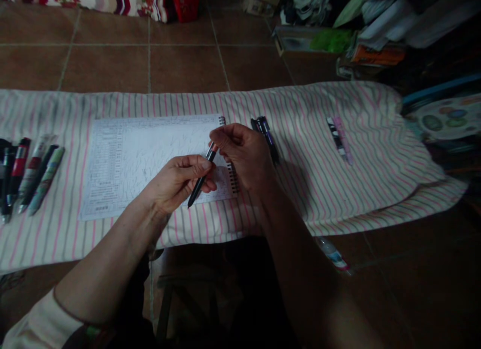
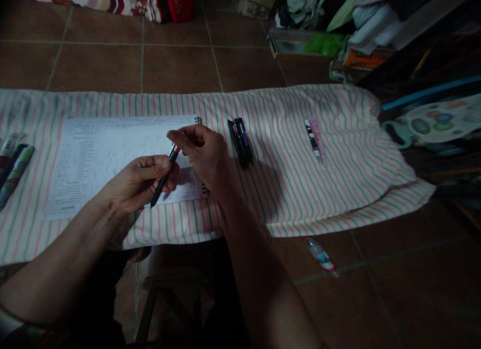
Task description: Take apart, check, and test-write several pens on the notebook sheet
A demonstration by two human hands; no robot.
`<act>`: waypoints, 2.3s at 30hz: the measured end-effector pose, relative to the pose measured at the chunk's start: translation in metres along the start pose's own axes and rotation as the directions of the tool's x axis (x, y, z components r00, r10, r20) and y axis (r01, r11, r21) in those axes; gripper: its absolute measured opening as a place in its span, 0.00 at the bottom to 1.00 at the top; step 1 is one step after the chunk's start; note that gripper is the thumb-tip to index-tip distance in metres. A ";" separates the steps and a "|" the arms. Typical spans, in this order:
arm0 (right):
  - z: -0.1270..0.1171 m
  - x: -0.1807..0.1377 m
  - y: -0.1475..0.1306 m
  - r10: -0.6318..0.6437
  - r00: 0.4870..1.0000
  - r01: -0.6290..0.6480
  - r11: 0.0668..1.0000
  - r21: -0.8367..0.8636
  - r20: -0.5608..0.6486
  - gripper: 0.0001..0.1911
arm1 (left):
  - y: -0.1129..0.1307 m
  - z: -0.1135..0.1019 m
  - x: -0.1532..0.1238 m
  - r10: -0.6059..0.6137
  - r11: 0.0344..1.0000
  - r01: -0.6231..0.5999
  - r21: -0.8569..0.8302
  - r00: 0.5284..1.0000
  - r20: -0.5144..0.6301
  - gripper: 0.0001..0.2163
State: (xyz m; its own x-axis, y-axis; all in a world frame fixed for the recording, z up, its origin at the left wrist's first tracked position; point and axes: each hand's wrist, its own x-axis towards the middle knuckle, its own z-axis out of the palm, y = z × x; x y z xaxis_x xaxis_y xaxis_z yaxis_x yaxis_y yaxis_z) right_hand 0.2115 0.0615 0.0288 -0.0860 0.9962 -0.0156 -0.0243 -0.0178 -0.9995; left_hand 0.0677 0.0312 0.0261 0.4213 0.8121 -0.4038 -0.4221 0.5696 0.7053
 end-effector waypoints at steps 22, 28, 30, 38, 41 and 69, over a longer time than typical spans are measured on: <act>-0.009 0.003 -0.002 0.117 0.979 -0.143 0.977 0.156 0.165 0.18 | 0.000 0.001 -0.004 0.000 1.000 -0.002 0.031 0.998 0.062 0.09; -0.001 0.000 0.000 0.044 0.998 -0.045 0.999 0.018 0.037 0.17 | -0.001 0.005 -0.003 0.022 0.997 -0.019 0.070 0.999 -0.041 0.08; 0.001 -0.002 -0.001 0.039 0.999 -0.039 0.999 -0.009 0.016 0.18 | -0.002 0.005 -0.002 0.026 0.997 -0.022 0.069 0.998 -0.057 0.08; -0.006 -0.001 -0.001 0.082 0.987 -0.105 0.980 0.167 0.140 0.16 | 0.001 0.003 -0.001 0.030 0.999 -0.030 -0.019 0.999 0.019 0.07; -0.008 0.000 0.000 0.079 0.976 -0.122 0.971 0.208 0.202 0.13 | 0.001 0.002 -0.001 0.024 1.000 -0.023 -0.020 0.999 0.035 0.07; 0.007 -0.004 0.000 0.080 0.997 -0.079 0.983 0.168 0.002 0.10 | -0.002 0.004 0.000 0.044 0.998 -0.040 0.058 0.997 -0.069 0.09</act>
State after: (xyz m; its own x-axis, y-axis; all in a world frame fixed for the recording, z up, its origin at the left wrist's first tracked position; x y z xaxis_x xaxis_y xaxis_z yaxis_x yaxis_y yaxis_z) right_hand 0.2045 0.0573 0.0288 -0.0895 0.9914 -0.0952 -0.1843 -0.1105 -0.9767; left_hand 0.0722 0.0294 0.0270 0.3460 0.8431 -0.4116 -0.3915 0.5285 0.7533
